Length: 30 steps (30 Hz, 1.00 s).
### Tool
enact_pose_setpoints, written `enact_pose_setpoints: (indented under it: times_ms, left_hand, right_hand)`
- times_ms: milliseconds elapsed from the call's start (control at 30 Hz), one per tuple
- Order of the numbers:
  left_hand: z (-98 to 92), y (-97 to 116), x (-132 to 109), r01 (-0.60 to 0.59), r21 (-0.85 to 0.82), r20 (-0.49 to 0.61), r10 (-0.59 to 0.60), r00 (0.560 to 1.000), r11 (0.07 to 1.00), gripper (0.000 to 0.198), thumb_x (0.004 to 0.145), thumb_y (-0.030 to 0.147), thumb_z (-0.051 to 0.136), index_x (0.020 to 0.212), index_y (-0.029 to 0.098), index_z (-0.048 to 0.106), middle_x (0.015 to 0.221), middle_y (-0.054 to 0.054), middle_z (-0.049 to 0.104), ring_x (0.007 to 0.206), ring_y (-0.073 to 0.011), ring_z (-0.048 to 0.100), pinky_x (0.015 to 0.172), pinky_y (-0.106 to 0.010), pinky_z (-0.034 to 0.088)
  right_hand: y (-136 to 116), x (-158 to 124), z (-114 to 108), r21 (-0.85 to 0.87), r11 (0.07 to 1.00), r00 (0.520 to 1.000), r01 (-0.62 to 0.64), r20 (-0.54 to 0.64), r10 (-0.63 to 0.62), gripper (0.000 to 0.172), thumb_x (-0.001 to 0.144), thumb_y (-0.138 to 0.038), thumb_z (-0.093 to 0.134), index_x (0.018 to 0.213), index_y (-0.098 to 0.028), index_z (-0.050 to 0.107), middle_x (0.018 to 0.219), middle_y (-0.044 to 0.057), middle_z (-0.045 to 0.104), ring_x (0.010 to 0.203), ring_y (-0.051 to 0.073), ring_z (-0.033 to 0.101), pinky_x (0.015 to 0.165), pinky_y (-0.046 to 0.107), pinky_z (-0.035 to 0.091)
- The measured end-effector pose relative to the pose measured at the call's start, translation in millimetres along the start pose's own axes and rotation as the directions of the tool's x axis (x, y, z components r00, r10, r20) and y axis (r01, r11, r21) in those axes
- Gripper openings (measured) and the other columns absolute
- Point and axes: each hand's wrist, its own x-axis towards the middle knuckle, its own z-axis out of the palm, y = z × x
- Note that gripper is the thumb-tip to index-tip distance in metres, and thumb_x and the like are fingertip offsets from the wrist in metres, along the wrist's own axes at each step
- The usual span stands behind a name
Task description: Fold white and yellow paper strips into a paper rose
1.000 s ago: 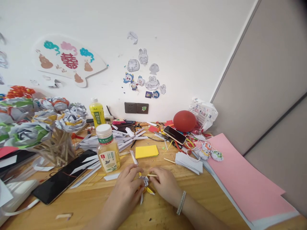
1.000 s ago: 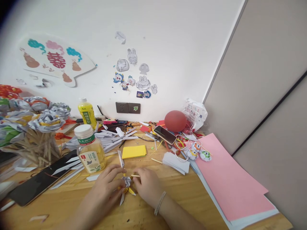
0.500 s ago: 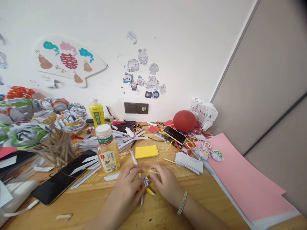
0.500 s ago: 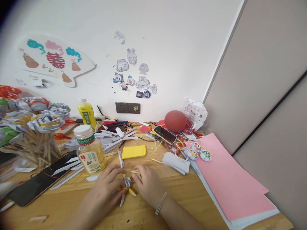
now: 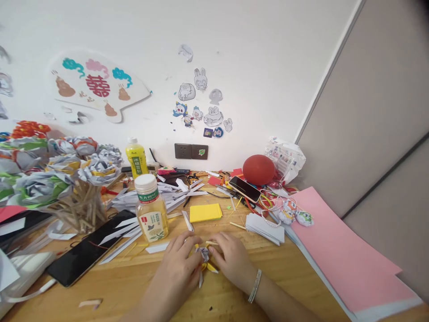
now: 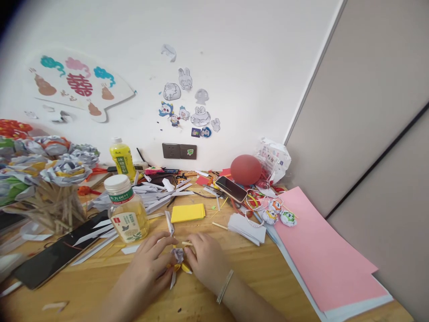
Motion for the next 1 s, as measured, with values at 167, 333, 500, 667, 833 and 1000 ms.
enact_pose_setpoints:
  times_ms: [167,333,500,667,833,1000]
  left_hand:
    - [1.7,0,-1,-0.019,0.036,-0.046,0.021,0.999,0.999,0.025,0.072,0.004,0.047,0.079,0.021,0.063,0.098,-0.008,0.061,0.102,-0.0277,0.050,0.080,-0.044,0.048]
    - [-2.0,-1,-1,0.006,0.000,-0.012,-0.006,1.000,1.000,0.020,0.072,0.004,0.049,0.073,0.020,0.061,0.100,-0.009,0.060,0.102,-0.0283,0.049,0.081,-0.045,0.047]
    - [0.9,-4,-1,0.009,-0.029,0.043,-0.008,0.999,1.000,0.016,0.074,0.006,0.050,0.073,0.020,0.059,0.104,-0.010,0.059,0.103,-0.0288,0.051,0.081,-0.044,0.048]
    - [3.1,-6,-3,0.139,-0.087,0.083,-0.131,0.988,0.986,0.017,0.069,0.008,0.055,0.080,0.021,0.053,0.104,-0.010,0.060,0.097,-0.0252,0.057,0.080,-0.038,0.049]
    - [-1.9,-10,-7,0.353,0.023,0.229,-0.349,0.909,0.935,0.034,0.066,0.021,0.063,0.097,0.017,0.051,0.091,-0.012,0.067,0.084,-0.0290,0.064,0.070,-0.038,0.050]
    - [2.4,-4,-13,0.465,-0.024,0.425,-0.412,0.806,0.885,0.036,0.075,0.013,0.046,0.111,0.020,0.046,0.071,-0.002,0.068,0.067,-0.0213,0.067,0.055,-0.025,0.047]
  right_hand:
    - [1,1,2,-0.004,1.000,0.999,0.002,0.050,-0.002,0.015,0.087,-0.017,0.050,0.099,-0.020,0.058,0.092,0.003,0.063,0.085,0.018,0.057,0.073,0.027,0.040]
    - [2,2,3,-0.036,0.999,0.997,0.025,0.069,-0.023,0.010,0.086,-0.017,0.050,0.090,-0.020,0.059,0.088,0.002,0.064,0.081,0.017,0.057,0.070,0.026,0.038]
    - [4,1,5,-0.065,0.998,0.996,0.023,0.090,-0.017,0.006,0.085,-0.015,0.052,0.087,-0.018,0.056,0.085,0.002,0.064,0.079,0.017,0.057,0.068,0.025,0.037]
    - [3,1,4,-0.103,0.994,0.995,0.020,0.103,-0.009,0.004,0.083,-0.015,0.053,0.082,-0.018,0.056,0.081,0.002,0.063,0.076,0.017,0.056,0.065,0.025,0.036]
    - [1,1,1,-0.129,0.992,0.995,-0.015,0.094,0.027,0.004,0.083,-0.017,0.053,0.079,-0.019,0.056,0.079,0.001,0.063,0.074,0.016,0.056,0.062,0.025,0.034]
    - [-4,0,1,-0.157,0.985,0.994,-0.066,0.072,0.078,0.006,0.081,-0.022,0.056,0.075,-0.018,0.055,0.077,0.002,0.062,0.074,0.017,0.056,0.062,0.025,0.033]
